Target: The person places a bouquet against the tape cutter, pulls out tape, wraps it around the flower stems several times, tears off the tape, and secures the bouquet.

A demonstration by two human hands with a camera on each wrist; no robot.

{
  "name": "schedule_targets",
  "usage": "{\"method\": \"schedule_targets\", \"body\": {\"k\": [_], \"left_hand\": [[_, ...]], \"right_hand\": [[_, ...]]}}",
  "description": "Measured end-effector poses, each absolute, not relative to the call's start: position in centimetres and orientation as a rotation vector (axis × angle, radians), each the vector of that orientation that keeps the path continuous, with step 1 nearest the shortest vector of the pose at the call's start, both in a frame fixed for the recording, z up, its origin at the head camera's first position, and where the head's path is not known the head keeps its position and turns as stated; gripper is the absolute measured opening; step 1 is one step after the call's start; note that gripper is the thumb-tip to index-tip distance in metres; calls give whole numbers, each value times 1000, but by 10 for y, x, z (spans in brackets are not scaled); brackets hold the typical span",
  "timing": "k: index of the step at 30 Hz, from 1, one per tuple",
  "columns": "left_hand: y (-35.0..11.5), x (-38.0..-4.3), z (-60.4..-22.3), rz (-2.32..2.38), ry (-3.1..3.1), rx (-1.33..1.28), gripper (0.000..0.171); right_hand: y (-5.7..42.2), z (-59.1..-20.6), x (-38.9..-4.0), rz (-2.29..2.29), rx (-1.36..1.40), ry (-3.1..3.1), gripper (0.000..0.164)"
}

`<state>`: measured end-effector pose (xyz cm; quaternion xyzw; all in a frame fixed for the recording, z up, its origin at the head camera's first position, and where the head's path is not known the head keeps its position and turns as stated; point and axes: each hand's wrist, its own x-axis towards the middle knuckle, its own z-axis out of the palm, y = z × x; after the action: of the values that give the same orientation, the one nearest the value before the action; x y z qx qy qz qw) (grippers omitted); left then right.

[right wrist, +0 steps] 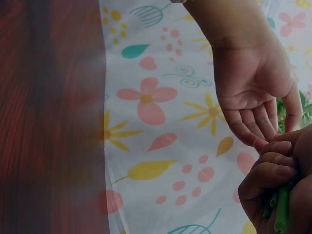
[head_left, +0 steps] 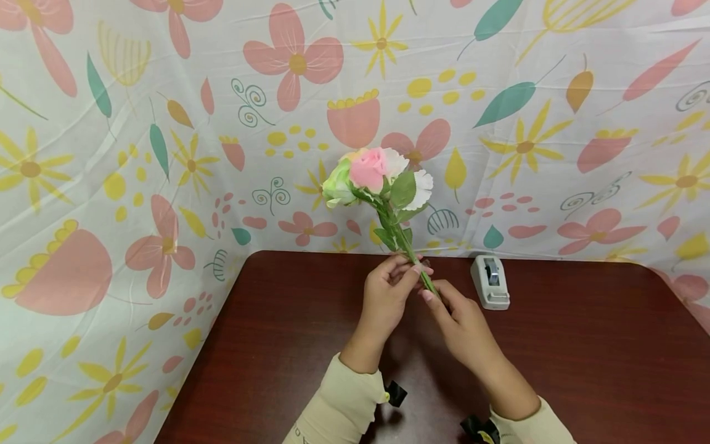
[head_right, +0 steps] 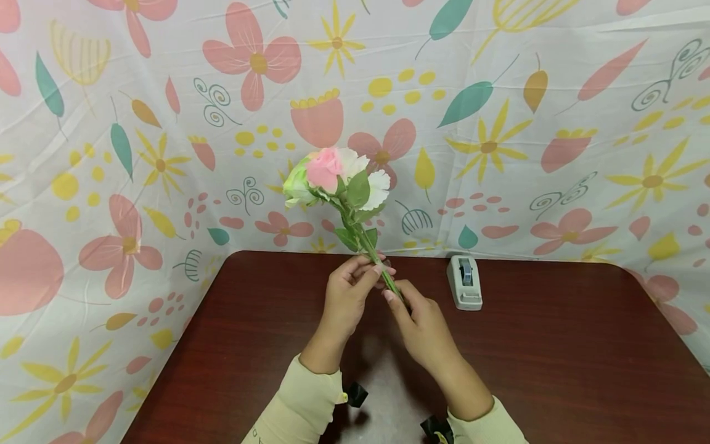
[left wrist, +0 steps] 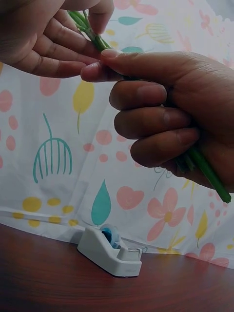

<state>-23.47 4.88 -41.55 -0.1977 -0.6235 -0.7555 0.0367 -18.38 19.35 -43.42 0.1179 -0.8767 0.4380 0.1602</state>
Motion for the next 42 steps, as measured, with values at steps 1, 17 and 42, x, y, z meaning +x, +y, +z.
{"method": "schedule_targets", "body": {"k": [1, 17, 42], "left_hand": [[49, -235, -415, -2327, -1907, -615, 23], [49, -234, -416, -2377, -1853, -642, 27], [47, -234, -414, -2460, -1822, -702, 28]], "right_hand": [[193, -434, -184, 1252, 335, -2504, 21], [192, -432, -184, 1233, 344, -2438, 14], [193, -429, -183, 1473, 268, -2480, 18]]}}
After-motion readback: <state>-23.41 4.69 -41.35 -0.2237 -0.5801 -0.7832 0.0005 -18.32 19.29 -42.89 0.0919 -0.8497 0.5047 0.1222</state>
